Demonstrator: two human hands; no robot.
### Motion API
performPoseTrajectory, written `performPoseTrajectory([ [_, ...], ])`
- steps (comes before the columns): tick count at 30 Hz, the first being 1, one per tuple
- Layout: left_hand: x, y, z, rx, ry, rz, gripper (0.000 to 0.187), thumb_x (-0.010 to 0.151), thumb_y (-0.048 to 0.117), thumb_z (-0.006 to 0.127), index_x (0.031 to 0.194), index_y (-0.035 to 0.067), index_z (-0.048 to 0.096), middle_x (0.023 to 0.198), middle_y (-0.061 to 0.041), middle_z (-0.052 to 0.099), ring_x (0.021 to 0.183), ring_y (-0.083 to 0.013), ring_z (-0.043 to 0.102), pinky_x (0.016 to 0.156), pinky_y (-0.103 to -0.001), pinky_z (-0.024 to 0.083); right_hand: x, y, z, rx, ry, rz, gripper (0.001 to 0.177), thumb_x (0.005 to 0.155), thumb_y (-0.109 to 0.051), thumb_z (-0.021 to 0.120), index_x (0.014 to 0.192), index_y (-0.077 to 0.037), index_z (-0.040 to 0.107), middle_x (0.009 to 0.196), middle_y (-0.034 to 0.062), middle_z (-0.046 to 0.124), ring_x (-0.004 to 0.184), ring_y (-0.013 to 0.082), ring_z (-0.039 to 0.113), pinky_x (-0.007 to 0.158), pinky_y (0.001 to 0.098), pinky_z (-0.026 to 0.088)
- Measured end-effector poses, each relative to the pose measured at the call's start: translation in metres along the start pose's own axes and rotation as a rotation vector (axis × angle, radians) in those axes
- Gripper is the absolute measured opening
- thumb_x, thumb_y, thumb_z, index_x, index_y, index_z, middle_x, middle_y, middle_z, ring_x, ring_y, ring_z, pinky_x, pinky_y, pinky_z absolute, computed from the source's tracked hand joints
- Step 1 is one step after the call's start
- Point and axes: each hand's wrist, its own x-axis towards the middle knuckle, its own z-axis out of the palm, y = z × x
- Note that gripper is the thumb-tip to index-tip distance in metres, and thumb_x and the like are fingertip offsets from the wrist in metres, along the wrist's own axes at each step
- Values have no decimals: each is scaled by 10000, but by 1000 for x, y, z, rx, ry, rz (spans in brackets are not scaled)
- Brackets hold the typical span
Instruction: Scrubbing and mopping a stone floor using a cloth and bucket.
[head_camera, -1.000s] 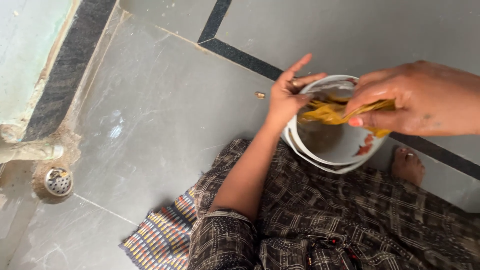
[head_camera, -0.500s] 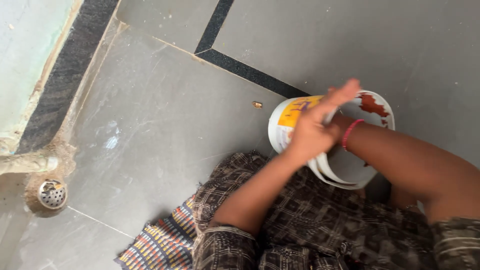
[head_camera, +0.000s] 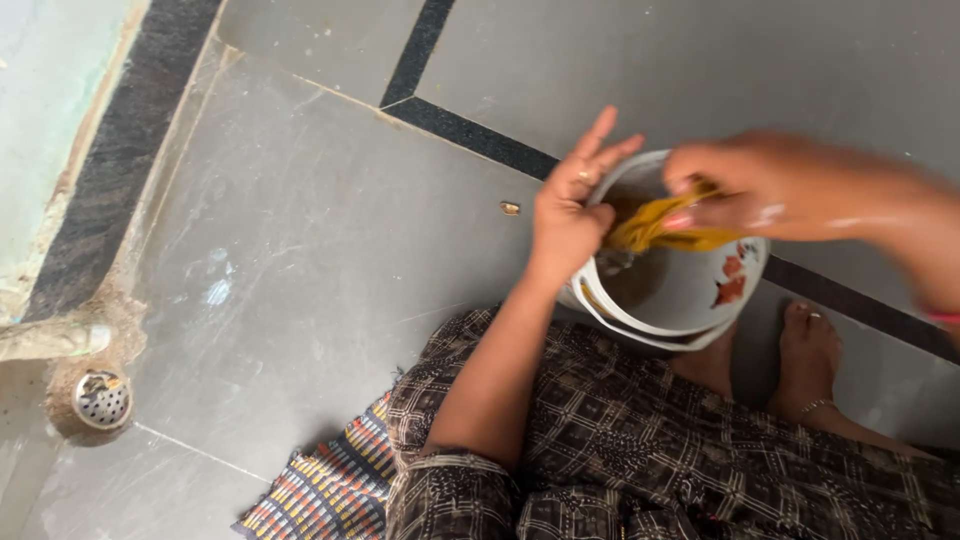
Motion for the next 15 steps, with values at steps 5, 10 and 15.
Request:
performPoseTrajectory([
  [5,10,12,-14,-104,46,-42,812,749,-327,421,1461,37,560,1624,-119,472,1479,-269,487,1288,-413,452,-65,-28,-51,-381,-95,398,244,966,-397,611,1162,-282,523,860,-104,669,680,-6,680,599,203,563],
  [10,9,29,-14,-24,-30,-7,910,781,-324,415,1598,75,420,1573,-89,513,1477,-257,510,1287,-366,409,-39,-24,-29,-176,-189,81,285,952,-151,636,1167,-311,733,1230,-161,648,975,37,688,798,207,596],
  [15,7,45,9,111,-129,-5,799,760,-303,455,1418,138,560,1635,-38,416,1540,-245,424,1325,-435,353,86,48,135,481,239,-74,328,890,-69,618,1197,-156,696,1302,-5,680,1266,158,612,1014,361,529],
])
